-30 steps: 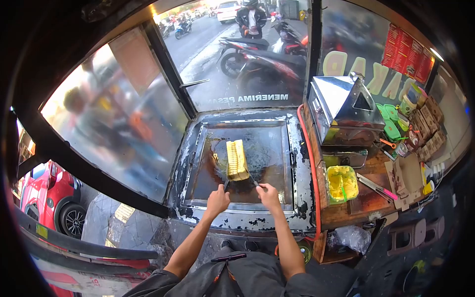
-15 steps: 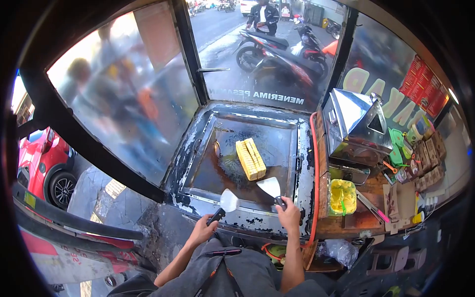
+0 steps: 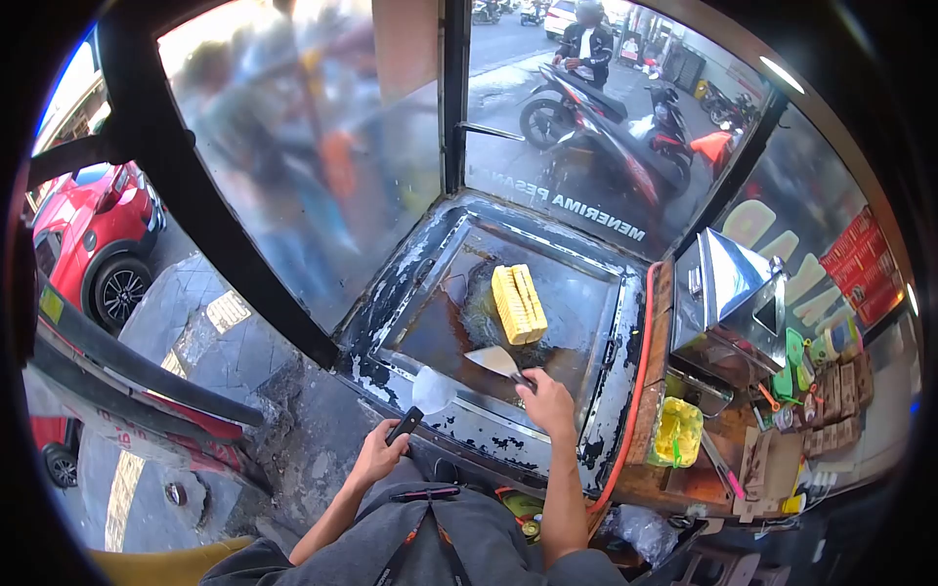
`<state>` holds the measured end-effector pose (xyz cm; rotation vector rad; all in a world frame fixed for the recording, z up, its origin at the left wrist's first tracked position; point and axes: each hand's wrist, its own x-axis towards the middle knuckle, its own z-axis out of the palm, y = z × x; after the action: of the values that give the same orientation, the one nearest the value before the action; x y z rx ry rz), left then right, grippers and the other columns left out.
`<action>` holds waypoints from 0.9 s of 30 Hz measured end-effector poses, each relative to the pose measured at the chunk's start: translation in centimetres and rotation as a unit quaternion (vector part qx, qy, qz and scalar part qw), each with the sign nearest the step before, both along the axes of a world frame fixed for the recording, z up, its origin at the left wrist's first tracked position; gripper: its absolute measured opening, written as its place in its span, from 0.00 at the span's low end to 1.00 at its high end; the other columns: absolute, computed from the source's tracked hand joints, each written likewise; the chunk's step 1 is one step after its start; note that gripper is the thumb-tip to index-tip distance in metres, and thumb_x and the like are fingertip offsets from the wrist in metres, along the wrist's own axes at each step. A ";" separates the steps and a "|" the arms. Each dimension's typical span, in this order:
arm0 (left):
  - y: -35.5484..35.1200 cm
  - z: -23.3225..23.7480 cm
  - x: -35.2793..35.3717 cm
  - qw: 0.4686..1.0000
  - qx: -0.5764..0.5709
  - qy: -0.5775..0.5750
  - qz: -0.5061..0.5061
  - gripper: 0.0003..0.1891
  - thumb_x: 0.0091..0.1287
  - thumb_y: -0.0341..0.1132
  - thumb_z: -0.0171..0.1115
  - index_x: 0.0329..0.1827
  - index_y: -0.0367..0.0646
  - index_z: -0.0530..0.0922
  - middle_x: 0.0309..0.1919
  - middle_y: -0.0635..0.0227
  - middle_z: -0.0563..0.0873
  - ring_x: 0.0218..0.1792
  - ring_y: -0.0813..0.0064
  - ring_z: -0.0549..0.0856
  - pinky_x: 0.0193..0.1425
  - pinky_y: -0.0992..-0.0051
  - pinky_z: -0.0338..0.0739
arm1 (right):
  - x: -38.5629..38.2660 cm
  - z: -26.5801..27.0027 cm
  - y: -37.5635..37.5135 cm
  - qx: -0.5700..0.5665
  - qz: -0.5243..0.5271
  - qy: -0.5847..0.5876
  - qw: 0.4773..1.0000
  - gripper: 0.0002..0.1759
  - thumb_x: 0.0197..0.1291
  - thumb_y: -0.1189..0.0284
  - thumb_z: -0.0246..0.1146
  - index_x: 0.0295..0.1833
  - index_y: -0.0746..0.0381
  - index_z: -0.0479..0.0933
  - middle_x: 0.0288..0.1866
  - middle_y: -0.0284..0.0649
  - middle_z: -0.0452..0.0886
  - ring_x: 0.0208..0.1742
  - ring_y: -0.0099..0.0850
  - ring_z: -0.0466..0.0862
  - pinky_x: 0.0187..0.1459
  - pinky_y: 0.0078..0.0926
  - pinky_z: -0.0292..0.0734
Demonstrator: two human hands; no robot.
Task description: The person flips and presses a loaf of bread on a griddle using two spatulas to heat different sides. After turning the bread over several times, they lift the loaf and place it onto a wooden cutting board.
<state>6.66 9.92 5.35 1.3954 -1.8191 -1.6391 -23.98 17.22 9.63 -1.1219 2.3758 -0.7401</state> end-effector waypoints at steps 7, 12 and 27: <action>0.2 0.2 1.4 0.998 -0.023 0.025 0.049 0.18 0.66 0.37 0.60 0.54 0.33 0.74 0.25 0.62 0.83 0.29 0.73 0.82 0.36 0.71 0.76 | -2.7 -2.8 -15.5 -0.012 0.086 0.155 0.984 0.15 0.59 0.59 0.60 0.48 0.53 0.80 0.41 0.48 0.84 0.45 0.47 0.83 0.47 0.44 0.76; 1.2 -0.4 2.8 0.994 -0.016 0.058 0.094 0.17 0.66 0.36 0.60 0.53 0.33 0.74 0.25 0.64 0.82 0.28 0.76 0.81 0.35 0.73 0.75 | -4.6 -3.8 -25.3 0.036 0.106 0.224 0.968 0.16 0.59 0.59 0.60 0.48 0.55 0.81 0.43 0.48 0.85 0.48 0.46 0.83 0.49 0.44 0.77; 1.0 0.6 6.9 0.970 0.032 0.113 0.214 0.17 0.67 0.31 0.59 0.54 0.29 0.72 0.25 0.69 0.79 0.26 0.82 0.76 0.31 0.79 0.71 | -1.4 1.6 -14.6 0.308 0.252 0.263 0.879 0.16 0.48 0.62 0.64 0.43 0.52 0.85 0.43 0.45 0.85 0.45 0.42 0.85 0.48 0.39 0.79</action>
<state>13.55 10.87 5.93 1.4361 -1.2433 -1.5592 -25.41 2.60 11.24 -1.6549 2.2535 0.5362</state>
